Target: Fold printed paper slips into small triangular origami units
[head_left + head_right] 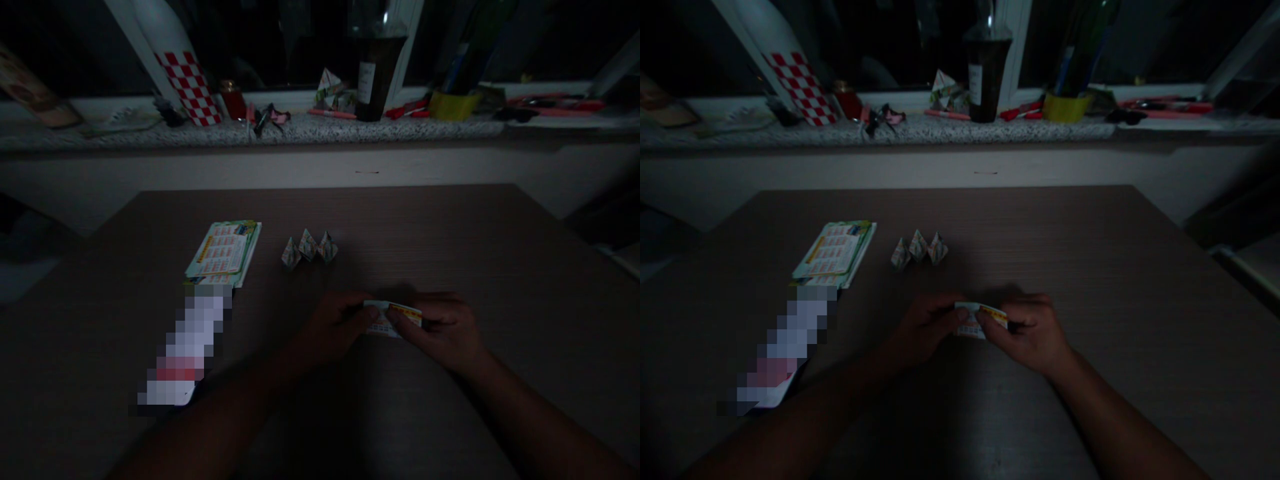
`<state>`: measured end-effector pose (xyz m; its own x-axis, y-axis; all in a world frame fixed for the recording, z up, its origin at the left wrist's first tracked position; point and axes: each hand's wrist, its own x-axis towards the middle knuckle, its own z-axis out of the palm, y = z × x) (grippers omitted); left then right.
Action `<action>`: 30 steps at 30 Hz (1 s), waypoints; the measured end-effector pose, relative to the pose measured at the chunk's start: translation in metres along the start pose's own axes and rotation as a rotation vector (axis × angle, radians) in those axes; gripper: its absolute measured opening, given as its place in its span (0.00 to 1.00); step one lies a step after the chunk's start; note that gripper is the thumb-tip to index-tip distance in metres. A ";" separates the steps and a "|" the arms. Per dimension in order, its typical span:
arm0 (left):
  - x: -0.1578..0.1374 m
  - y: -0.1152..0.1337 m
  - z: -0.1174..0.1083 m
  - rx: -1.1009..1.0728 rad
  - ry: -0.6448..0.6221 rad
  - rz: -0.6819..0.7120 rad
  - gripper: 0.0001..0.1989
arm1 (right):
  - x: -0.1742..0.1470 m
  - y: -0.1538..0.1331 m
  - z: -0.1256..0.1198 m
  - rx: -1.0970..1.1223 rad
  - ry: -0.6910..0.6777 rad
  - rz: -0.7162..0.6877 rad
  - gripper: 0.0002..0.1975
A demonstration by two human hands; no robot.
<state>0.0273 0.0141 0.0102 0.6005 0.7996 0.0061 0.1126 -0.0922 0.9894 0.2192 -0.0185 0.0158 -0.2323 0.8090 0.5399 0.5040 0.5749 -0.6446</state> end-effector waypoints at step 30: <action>0.004 0.000 -0.013 0.087 -0.088 -0.022 0.13 | 0.002 -0.002 0.000 0.049 -0.031 0.057 0.14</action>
<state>0.0196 0.0247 0.0124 0.6638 0.7472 -0.0317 0.1924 -0.1296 0.9727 0.2180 -0.0181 0.0185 -0.2302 0.8435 0.4852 0.4756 0.5325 -0.7001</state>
